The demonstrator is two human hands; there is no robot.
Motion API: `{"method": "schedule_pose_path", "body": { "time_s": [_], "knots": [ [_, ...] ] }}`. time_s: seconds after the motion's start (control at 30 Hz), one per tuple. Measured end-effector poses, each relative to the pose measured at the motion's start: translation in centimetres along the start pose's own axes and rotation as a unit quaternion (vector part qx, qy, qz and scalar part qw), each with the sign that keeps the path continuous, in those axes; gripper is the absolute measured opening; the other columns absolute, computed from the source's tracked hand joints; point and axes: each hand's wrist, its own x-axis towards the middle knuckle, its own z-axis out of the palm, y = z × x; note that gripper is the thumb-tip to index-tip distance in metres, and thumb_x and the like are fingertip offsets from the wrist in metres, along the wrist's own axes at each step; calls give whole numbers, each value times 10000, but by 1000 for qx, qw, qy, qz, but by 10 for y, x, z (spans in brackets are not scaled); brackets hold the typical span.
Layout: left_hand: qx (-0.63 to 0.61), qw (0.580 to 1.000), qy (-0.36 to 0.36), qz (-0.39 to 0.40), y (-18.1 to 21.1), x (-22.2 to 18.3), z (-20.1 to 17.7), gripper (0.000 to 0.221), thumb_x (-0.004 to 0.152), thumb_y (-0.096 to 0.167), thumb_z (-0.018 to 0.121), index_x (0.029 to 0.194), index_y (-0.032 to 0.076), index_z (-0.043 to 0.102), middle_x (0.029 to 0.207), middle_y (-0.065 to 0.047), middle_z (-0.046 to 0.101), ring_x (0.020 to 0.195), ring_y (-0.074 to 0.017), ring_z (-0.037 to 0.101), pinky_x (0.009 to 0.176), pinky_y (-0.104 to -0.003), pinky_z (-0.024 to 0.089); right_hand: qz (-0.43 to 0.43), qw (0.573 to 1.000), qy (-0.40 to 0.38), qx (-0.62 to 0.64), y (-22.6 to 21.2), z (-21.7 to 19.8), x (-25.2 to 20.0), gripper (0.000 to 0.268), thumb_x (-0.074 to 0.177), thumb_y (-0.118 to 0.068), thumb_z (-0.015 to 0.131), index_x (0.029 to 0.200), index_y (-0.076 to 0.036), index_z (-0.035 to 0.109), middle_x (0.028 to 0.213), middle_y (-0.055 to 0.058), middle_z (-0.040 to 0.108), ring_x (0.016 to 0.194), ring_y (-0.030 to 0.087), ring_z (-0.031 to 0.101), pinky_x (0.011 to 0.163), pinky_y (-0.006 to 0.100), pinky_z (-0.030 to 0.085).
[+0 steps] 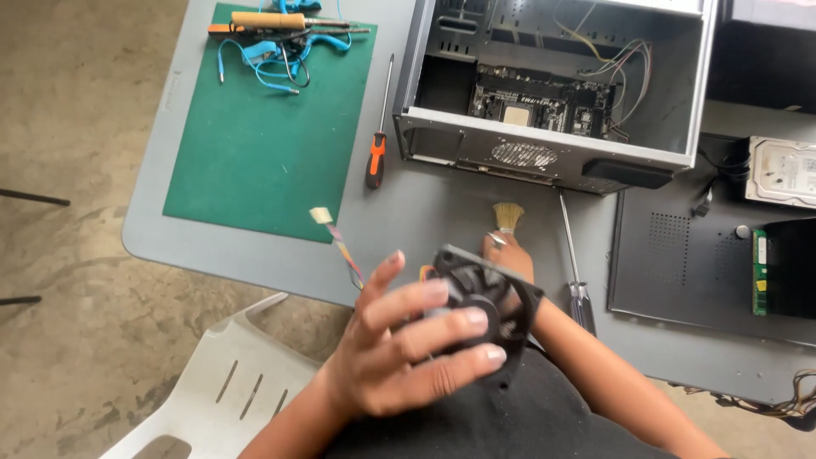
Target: Cleaning a CPU cooler with a brush and then installing it onto a motherboard inside a computer case.
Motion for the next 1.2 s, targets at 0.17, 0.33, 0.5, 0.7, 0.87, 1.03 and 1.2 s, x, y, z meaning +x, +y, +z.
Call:
{"method": "schedule_pose_path", "body": {
  "time_s": [0.17, 0.33, 0.5, 0.7, 0.87, 1.03, 1.2],
  "knots": [
    [64, 994, 50, 74, 9, 4, -2, 169, 1030, 215, 625, 1145, 272, 734, 1162, 70, 627, 1119, -136, 591, 1052, -485, 508, 203, 954, -55, 211, -6, -78, -1, 138, 833, -197, 693, 961, -167, 649, 956, 47, 750, 907, 246, 686, 819, 340, 480],
    [103, 987, 78, 98, 13, 1, 2, 184, 996, 238, 624, 1115, 320, 737, 1143, 78, 582, 1088, -104, 555, 978, -441, 574, 249, 911, -17, 329, -29, -178, -35, 56, 852, -146, 740, 886, -104, 757, 731, 1, 755, 541, 106, 683, 684, 222, 529],
    [94, 987, 75, 105, 17, 5, 5, 168, 996, 246, 653, 1118, 318, 744, 1154, 81, 585, 1099, -100, 556, 991, -423, 572, 191, 844, 61, 498, -27, -224, -67, 158, 799, 5, 769, 952, 46, 772, 785, 169, 764, 635, 221, 734, 676, 271, 607],
    [84, 986, 82, 119, 24, 9, 13, 156, 999, 236, 652, 1111, 295, 743, 1128, 89, 612, 1091, -97, 570, 966, -393, 597, 17, 809, 167, 564, -54, -284, -102, 191, 769, 64, 715, 957, 89, 686, 810, 236, 723, 647, 264, 744, 565, 264, 665],
    [72, 985, 89, 127, 28, 7, 18, 125, 981, 260, 707, 1094, 292, 751, 1135, 85, 607, 1087, -96, 567, 954, -408, 602, -59, 808, 219, 544, -87, -319, -122, 102, 797, -90, 708, 885, -44, 684, 777, 98, 650, 662, 148, 639, 571, 186, 553],
    [76, 985, 76, 133, 29, 11, 22, 126, 983, 288, 717, 1105, 307, 744, 1121, 93, 609, 1085, -91, 560, 951, -407, 590, -63, 887, 211, 405, -112, -343, -126, 126, 714, -131, 744, 782, -33, 705, 725, 55, 527, 646, 162, 521, 629, 255, 430],
    [83, 983, 73, 149, 26, 14, 19, 121, 1000, 311, 715, 1115, 301, 752, 1128, 96, 620, 1093, -88, 575, 985, -371, 568, -96, 934, 200, 280, -118, -348, -120, 89, 735, -98, 776, 807, -72, 732, 696, 40, 511, 602, 133, 493, 570, 226, 398]
  ]
}}
